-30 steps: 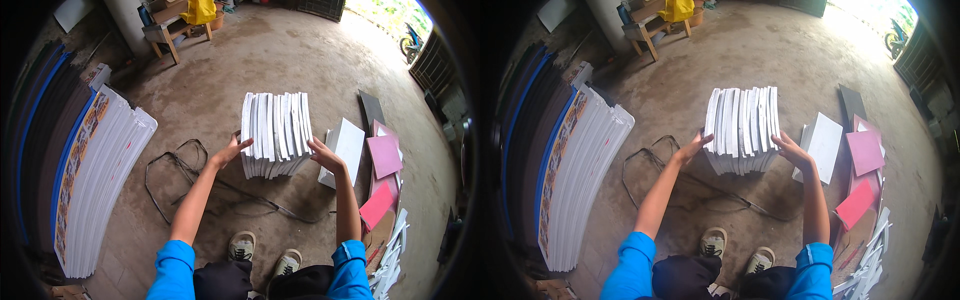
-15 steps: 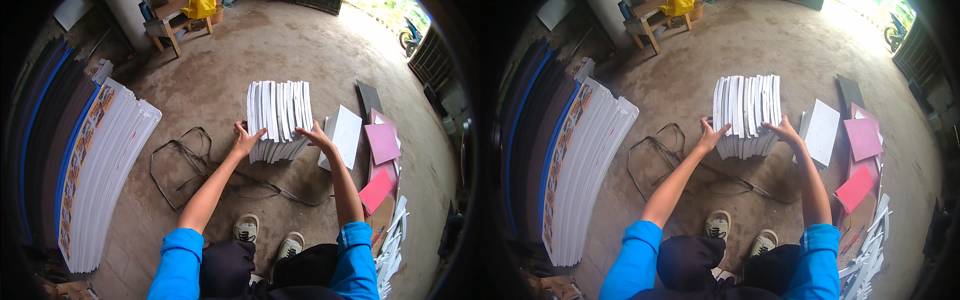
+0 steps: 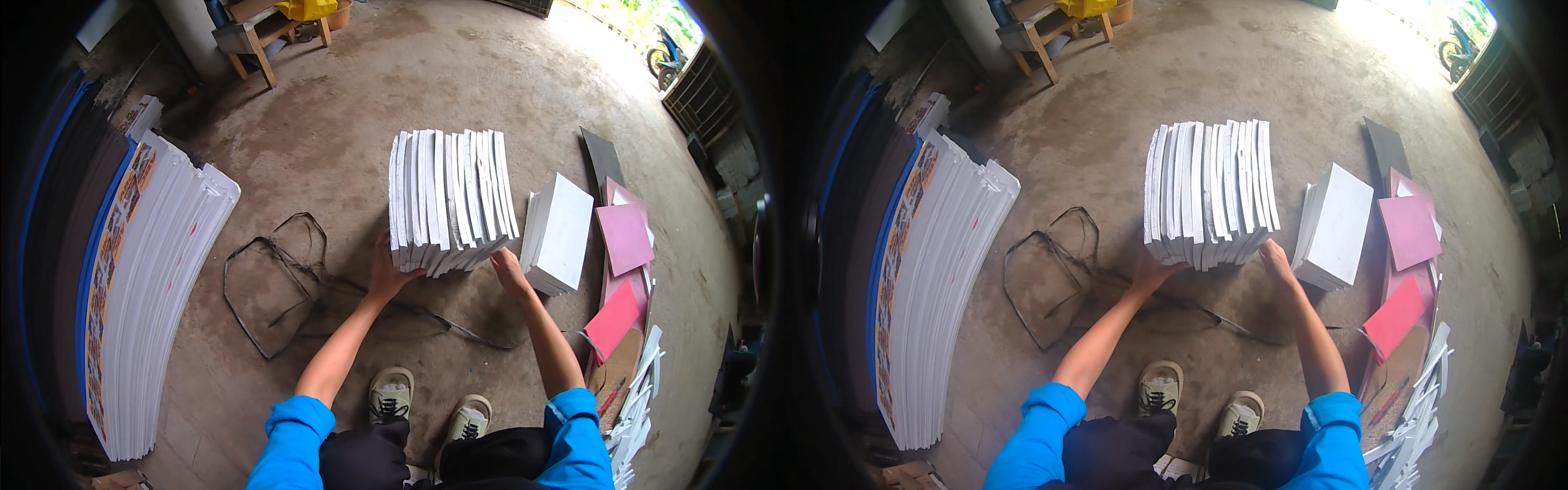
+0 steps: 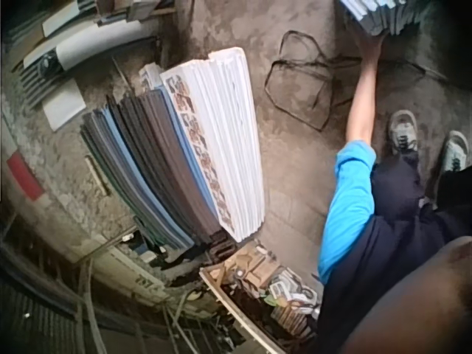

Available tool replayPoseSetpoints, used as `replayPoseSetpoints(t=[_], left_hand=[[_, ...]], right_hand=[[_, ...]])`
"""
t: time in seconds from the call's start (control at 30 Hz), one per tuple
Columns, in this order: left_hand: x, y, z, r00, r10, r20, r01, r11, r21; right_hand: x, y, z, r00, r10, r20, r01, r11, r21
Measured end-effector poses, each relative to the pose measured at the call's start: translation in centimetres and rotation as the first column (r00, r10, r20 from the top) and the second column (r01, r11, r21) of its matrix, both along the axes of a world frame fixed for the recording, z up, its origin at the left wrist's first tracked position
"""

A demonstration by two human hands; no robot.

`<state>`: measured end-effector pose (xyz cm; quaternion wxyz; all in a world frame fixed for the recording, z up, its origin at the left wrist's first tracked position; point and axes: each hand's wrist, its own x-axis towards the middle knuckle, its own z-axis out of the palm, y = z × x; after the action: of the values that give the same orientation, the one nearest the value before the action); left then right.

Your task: The person sits on the floor and bundles stacks of white paper sheets using black straps. They align the sheets, wrap the straps around each stack, tie knots, and trim excess strap with scissors. Completed bundles are placed beside the work area.

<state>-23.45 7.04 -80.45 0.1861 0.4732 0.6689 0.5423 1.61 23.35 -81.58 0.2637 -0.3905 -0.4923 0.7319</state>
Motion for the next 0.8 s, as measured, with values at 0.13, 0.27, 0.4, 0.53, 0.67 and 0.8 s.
replayPoseSetpoints(t=[0.13,0.27,0.4,0.53,0.67,0.8], left_hand=[[-1.4,0.2,-1.3,0.998,-0.005,0.065,0.007,0.999,-0.032],[-2.1,0.3,3.4,0.984,-0.006,0.178,0.009,1.0,-0.014],[-1.5,-1.1,6.5,0.961,-0.027,0.276,0.027,1.0,0.003],[1.4,-4.9,6.9,0.84,0.001,0.542,0.035,0.998,-0.056],[3.0,-9.7,9.4,0.75,-0.025,0.661,0.144,0.982,-0.127],[2.4,-13.1,11.3,0.711,-0.134,0.69,0.342,0.924,-0.173]], right_hand=[[-2.1,-0.5,0.0,0.993,-0.045,0.112,0.002,0.936,0.352],[-2.6,-3.5,5.8,0.938,-0.229,0.259,-0.044,0.665,0.745],[-3.5,-5.8,12.3,0.922,-0.361,0.139,0.058,0.484,0.873],[-2.3,-7.9,18.3,0.917,-0.327,0.229,-0.082,0.408,0.909],[0.3,-13.5,22.5,0.865,-0.292,0.409,-0.222,0.509,0.832],[3.6,-17.6,23.5,0.861,-0.244,0.446,-0.25,0.56,0.79]])
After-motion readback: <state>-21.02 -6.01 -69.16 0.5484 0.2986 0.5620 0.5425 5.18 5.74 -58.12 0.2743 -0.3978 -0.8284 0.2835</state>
